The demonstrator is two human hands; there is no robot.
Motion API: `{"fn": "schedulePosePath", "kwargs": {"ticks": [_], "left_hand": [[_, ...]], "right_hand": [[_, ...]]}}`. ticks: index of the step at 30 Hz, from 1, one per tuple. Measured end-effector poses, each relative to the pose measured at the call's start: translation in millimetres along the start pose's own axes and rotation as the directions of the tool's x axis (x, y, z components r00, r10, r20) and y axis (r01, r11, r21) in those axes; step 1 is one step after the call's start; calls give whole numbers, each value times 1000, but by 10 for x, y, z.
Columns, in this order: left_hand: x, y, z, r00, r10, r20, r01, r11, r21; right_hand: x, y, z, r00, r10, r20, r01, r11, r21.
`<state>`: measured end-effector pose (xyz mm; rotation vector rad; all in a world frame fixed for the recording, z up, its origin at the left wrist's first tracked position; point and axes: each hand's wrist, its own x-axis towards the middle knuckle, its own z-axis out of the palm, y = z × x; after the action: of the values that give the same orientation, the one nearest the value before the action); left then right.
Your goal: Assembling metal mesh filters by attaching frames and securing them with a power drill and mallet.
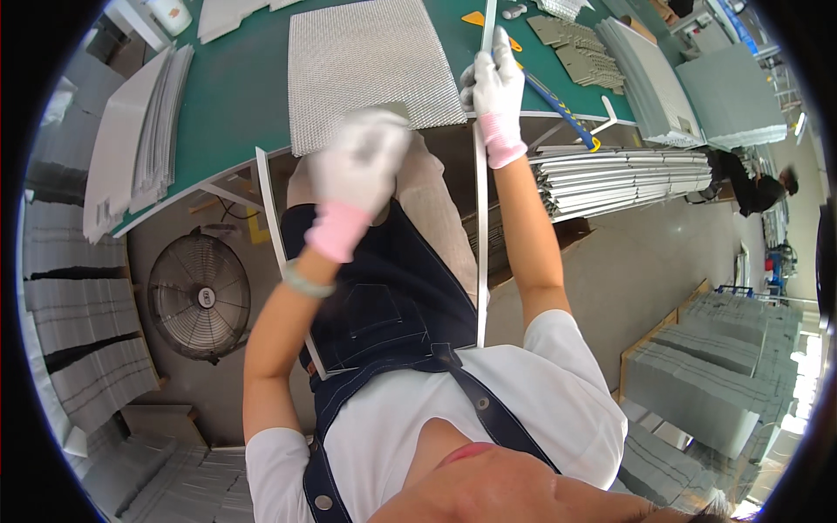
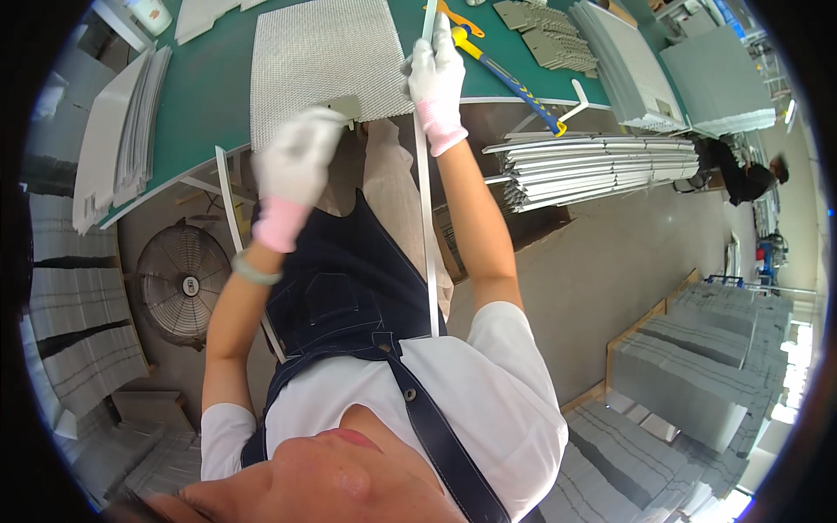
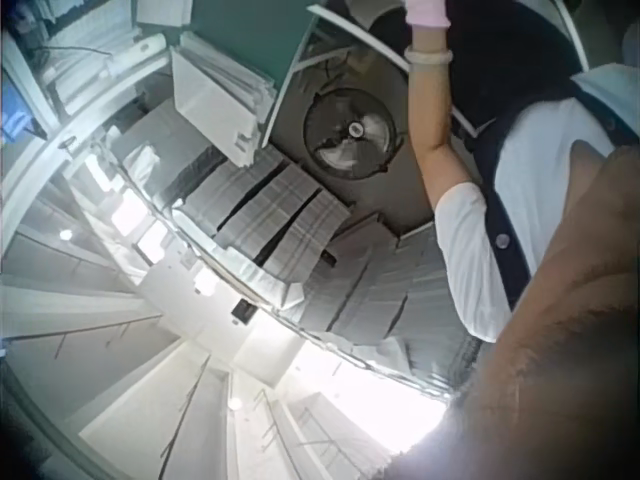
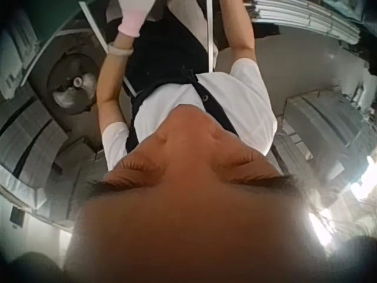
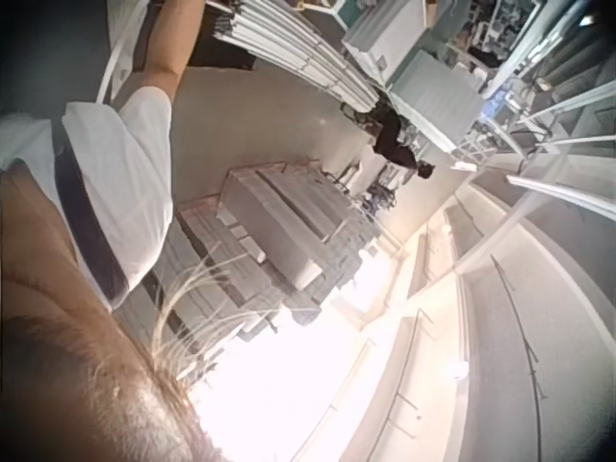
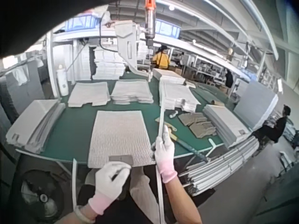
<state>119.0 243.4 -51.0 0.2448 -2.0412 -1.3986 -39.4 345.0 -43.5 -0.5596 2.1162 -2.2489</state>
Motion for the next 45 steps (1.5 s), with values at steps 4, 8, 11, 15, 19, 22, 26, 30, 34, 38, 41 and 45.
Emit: {"fn": "schedulePosePath", "kwargs": {"ticks": [4, 8, 11, 15, 19, 22, 26, 30, 34, 38, 41, 45], "left_hand": [[15, -537, 879, 653, -699, 291, 752, 556, -353], [201, -641, 1094, 690, -714, 115, 646, 536, -544], [293, -790, 1156, 691, -719, -71, 631, 648, -425], [281, -619, 1265, 706, -700, -104, 531, 622, -576], [275, -720, 1167, 701, -711, -65, 616, 648, -449], [79, -767, 1021, 690, -706, 157, 676, 552, -489], [-215, -791, 854, 735, -610, 298, 641, 478, -601], [-264, -772, 671, 696, -605, 387, 695, 429, -577], [-290, -723, 626, 701, -600, 387, 689, 428, -585], [-255, -662, 484, 776, -513, 366, 629, 663, -406], [-367, -687, 453, 587, -618, 523, 803, 361, -474], [-618, -243, -293, 878, -447, 169, 478, 834, -277]], "right_hand": [[-126, 318, -64, 991, 113, 70, -113, 994, -8], [-559, 487, -252, 953, 301, 48, -299, 954, -31], [-782, 612, -295, 928, 369, 42, -365, 927, -85], [-793, 675, -315, 937, 340, 83, -337, 940, -52], [-821, 647, -254, 910, 386, 150, -395, 918, 29], [-822, 632, -212, 915, 381, 131, -384, 923, 2], [-784, 797, -195, 969, 206, 138, -169, 956, -238], [-783, 719, -108, 969, 202, 145, -134, 916, -378], [-757, 753, -79, 980, 121, 158, -33, 879, -475], [-696, 797, -2, 962, 220, 163, -125, 883, -452], [-685, 807, -58, 934, 318, 164, -239, 895, -376], [-726, 566, -92, 889, 437, 138, -402, 888, -222]]}}
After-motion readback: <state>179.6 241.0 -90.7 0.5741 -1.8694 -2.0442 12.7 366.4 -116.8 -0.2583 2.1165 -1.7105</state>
